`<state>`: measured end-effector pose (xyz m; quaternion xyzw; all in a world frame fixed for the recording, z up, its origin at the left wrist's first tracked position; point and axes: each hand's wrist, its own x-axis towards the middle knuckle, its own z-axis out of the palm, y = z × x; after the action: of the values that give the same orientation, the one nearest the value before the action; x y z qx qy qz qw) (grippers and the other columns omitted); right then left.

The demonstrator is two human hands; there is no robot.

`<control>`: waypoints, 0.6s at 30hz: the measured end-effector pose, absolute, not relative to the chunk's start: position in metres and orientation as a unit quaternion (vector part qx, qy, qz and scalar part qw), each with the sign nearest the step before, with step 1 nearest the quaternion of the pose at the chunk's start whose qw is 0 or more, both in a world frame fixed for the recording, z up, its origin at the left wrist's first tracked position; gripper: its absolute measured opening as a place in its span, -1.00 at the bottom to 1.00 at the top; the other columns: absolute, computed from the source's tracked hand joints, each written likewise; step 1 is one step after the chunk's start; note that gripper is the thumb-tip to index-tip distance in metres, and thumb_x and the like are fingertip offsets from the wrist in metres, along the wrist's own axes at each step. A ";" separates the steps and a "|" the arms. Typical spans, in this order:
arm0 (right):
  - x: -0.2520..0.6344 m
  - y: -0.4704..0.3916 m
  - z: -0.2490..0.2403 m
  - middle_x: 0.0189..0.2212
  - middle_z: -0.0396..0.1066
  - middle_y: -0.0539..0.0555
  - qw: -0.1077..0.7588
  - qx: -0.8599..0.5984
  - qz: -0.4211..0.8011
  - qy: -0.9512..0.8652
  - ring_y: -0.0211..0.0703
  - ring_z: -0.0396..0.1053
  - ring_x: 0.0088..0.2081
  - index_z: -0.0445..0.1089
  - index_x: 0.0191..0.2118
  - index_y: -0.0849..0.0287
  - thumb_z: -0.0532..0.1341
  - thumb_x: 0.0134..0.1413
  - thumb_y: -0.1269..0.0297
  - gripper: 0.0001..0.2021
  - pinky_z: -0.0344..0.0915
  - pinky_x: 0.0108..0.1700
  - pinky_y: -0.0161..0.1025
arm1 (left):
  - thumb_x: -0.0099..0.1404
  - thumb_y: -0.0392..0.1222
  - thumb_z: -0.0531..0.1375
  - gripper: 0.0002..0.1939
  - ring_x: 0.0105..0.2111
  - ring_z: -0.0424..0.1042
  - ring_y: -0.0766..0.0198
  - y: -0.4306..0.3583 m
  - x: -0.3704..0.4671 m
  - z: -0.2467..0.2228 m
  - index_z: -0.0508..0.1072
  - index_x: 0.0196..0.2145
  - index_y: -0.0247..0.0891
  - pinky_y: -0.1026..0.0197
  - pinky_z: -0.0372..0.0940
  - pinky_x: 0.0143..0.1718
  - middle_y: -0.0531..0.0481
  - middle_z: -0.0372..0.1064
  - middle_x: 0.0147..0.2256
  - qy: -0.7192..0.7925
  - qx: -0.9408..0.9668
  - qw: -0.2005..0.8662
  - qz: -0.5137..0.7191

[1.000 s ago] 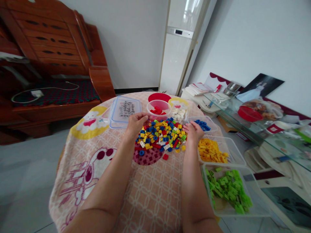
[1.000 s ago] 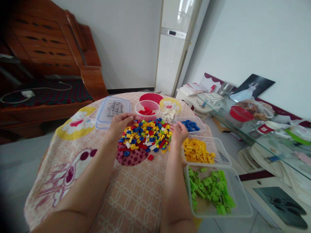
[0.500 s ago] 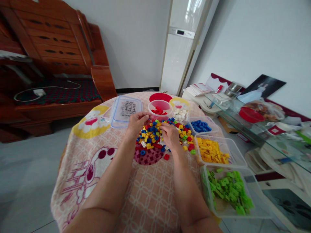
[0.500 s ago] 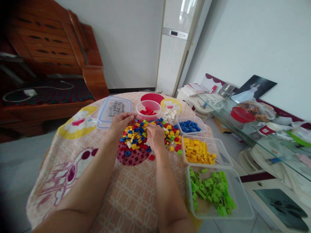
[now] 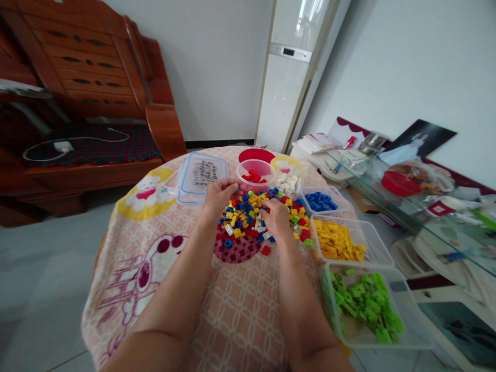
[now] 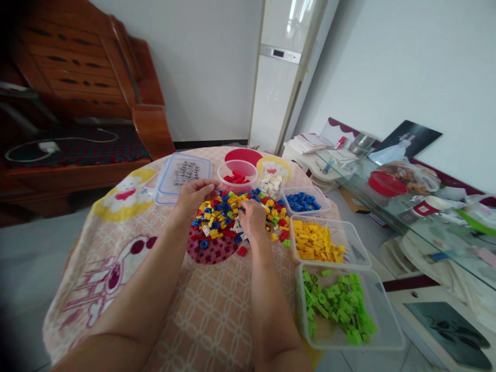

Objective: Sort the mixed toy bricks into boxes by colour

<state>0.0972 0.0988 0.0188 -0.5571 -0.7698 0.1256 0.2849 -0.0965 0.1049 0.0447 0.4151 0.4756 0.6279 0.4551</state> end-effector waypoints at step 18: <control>0.104 0.100 0.019 -0.32 0.65 0.08 0.498 -0.584 0.192 -0.612 -0.04 0.57 -0.26 0.61 -0.33 0.11 0.21 0.03 0.33 -0.81 0.47 -0.08 -0.16 | 0.01 -0.09 0.39 -0.71 -0.46 0.53 0.28 0.106 -0.098 0.043 0.61 -0.33 -0.32 0.24 0.48 -0.35 -0.06 0.59 -0.39 0.477 0.415 0.453 0.628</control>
<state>0.1038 0.1004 0.0189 -0.5838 -0.6122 0.1920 0.4975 -0.0976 0.1061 0.0435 0.4154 0.4774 0.6280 0.4529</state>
